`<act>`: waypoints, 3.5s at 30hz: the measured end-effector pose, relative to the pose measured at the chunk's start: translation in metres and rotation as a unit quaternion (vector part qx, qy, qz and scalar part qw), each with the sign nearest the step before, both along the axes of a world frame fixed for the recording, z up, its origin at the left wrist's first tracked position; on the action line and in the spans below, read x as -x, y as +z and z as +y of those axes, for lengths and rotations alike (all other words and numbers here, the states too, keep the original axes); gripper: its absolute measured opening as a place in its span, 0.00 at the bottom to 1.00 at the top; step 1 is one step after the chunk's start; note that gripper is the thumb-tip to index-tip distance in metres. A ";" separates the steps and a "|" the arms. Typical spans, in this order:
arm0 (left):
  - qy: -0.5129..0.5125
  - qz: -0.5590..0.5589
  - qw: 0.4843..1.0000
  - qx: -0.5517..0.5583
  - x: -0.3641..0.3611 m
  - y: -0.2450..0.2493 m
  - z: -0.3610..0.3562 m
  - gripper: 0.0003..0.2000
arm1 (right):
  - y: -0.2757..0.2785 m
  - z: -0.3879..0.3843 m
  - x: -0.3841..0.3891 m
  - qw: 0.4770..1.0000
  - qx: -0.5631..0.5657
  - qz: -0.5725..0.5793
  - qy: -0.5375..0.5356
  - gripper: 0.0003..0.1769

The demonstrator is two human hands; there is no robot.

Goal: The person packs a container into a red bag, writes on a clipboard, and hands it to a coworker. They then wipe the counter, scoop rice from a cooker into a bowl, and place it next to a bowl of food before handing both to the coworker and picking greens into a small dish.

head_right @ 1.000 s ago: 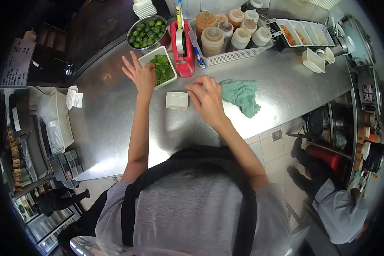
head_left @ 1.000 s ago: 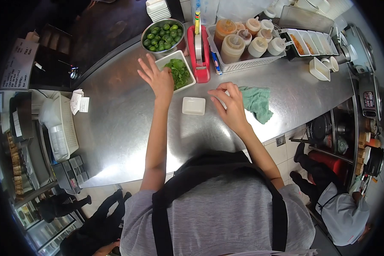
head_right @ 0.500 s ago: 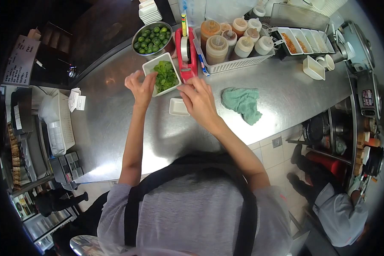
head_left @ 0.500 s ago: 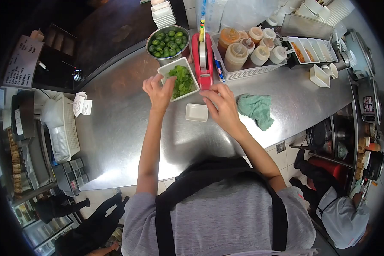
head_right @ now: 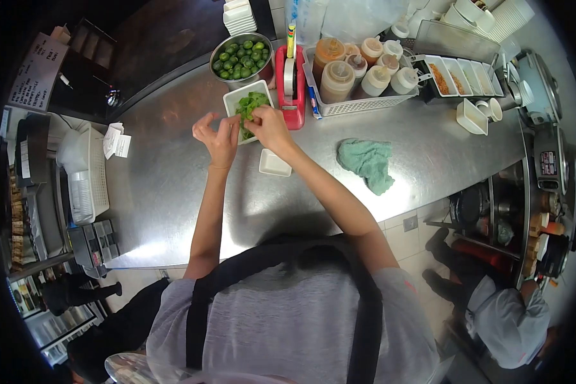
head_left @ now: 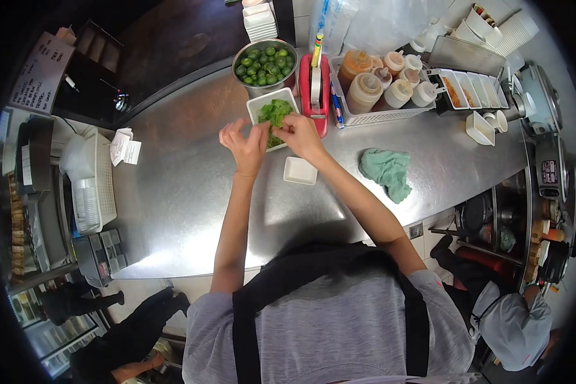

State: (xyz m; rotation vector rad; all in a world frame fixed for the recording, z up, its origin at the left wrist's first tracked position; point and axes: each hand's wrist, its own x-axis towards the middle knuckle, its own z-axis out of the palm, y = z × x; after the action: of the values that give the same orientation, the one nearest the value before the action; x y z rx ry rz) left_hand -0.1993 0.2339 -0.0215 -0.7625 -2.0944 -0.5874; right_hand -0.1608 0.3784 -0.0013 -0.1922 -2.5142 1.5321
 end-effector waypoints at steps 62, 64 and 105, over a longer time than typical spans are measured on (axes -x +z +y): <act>-0.202 -0.647 0.647 -0.350 0.050 0.045 0.007 0.06 | 0.032 0.020 -0.013 0.992 0.041 0.117 -0.030 0.07; -0.198 -0.653 0.644 -0.347 0.051 0.042 0.007 0.06 | 0.021 0.018 0.001 0.994 0.050 0.091 -0.034 0.07; -0.218 -0.535 0.790 -0.203 0.039 0.022 0.011 0.09 | 0.026 0.031 0.027 0.857 0.484 -0.168 0.056 0.09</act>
State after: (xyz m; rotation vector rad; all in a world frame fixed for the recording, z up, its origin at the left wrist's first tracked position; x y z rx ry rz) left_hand -0.2384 0.2450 0.0007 -0.7205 -2.5766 -2.0445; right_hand -0.1873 0.4091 0.0244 -0.4819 -1.6910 2.8907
